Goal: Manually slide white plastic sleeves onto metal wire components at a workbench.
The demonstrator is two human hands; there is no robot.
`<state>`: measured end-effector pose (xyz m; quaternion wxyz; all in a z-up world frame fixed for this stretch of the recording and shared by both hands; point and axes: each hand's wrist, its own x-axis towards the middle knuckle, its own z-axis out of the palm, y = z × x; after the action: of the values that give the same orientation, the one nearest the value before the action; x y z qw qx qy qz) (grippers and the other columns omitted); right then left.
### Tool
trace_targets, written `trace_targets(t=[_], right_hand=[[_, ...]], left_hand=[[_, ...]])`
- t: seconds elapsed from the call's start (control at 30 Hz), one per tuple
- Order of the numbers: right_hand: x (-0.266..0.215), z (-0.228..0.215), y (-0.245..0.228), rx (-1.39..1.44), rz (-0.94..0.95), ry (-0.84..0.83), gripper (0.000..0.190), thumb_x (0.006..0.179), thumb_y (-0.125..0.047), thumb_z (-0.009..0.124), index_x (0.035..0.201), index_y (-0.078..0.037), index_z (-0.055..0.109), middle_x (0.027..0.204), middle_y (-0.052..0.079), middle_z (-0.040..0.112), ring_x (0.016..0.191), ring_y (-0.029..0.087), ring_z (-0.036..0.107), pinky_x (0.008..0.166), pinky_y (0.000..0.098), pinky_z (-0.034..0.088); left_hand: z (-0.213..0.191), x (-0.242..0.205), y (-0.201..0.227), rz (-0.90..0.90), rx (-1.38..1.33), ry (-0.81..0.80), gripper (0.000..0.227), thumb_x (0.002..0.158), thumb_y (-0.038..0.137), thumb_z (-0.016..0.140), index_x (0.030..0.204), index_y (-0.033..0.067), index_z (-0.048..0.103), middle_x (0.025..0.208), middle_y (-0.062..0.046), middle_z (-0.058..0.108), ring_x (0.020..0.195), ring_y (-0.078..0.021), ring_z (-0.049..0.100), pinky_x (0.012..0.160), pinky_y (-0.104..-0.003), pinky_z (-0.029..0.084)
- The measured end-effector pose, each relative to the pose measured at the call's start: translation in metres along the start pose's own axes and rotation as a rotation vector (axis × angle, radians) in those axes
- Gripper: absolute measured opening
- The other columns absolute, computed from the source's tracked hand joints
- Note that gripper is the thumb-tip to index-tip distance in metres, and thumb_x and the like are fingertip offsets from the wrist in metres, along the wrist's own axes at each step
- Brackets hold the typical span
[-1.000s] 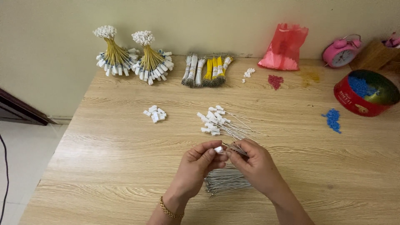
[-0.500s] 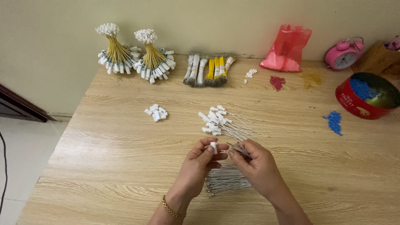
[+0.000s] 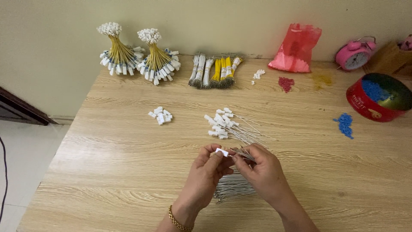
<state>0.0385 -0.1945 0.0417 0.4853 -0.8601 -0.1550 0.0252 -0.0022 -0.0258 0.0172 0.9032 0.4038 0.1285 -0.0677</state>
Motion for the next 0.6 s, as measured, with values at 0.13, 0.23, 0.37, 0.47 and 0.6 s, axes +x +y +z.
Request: trace_targets(t=[0.13, 0.23, 0.37, 0.47, 0.6], right_hand=[[0.000, 0.000, 0.000, -0.019, -0.012, -0.001, 0.016, 0.087, -0.018, 0.076, 0.095, -0.004, 0.072, 0.079, 0.005, 0.064, 0.067, 0.013, 0.062, 0.058, 0.0294, 0.050], [0.000, -0.001, -0.001, 0.047, 0.010, -0.085, 0.017, 0.089, -0.021, 0.072, 0.098, -0.006, 0.073, 0.085, 0.002, 0.069, 0.075, 0.011, 0.068, 0.063, 0.0287, 0.056], [0.003, 0.001, 0.012, 0.015, -0.089, -0.076, 0.018, 0.093, -0.020, 0.069, 0.103, -0.005, 0.071, 0.088, 0.005, 0.069, 0.080, 0.015, 0.069, 0.070, 0.0307, 0.056], [0.004, 0.002, 0.007, 0.025, -0.032, -0.082, 0.018, 0.093, -0.020, 0.068, 0.101, -0.004, 0.067, 0.088, 0.005, 0.070, 0.081, 0.015, 0.071, 0.071, 0.0311, 0.057], [0.006, 0.002, -0.001, -0.058, 0.000, -0.074, 0.018, 0.093, -0.021, 0.067, 0.102, -0.005, 0.068, 0.087, 0.004, 0.069, 0.077, 0.017, 0.071, 0.067, 0.0328, 0.056]], left_hand=[[-0.001, 0.000, -0.004, -0.014, -0.001, 0.001, 0.021, 0.104, 0.017, 0.050, 0.122, 0.0050, 0.049, 0.106, -0.011, 0.068, 0.095, -0.0179, 0.066, 0.084, -0.034, 0.056], [-0.003, 0.003, -0.007, -0.004, 0.030, 0.002, 0.022, 0.103, 0.017, 0.051, 0.121, 0.0044, 0.049, 0.105, -0.009, 0.068, 0.094, -0.0163, 0.066, 0.083, -0.033, 0.057], [-0.007, 0.008, -0.009, 0.046, 0.077, 0.016, 0.023, 0.103, 0.017, 0.055, 0.120, 0.0018, 0.052, 0.103, -0.011, 0.068, 0.093, -0.0164, 0.067, 0.080, -0.031, 0.057], [-0.006, 0.008, -0.007, 0.050, 0.058, 0.019, 0.022, 0.102, 0.016, 0.057, 0.119, 0.0013, 0.053, 0.102, -0.011, 0.068, 0.092, -0.0169, 0.068, 0.080, -0.030, 0.058], [-0.006, 0.011, -0.011, 0.066, 0.126, 0.057, 0.022, 0.100, 0.015, 0.057, 0.117, 0.0004, 0.055, 0.100, -0.011, 0.070, 0.090, -0.0168, 0.071, 0.078, -0.030, 0.059]])
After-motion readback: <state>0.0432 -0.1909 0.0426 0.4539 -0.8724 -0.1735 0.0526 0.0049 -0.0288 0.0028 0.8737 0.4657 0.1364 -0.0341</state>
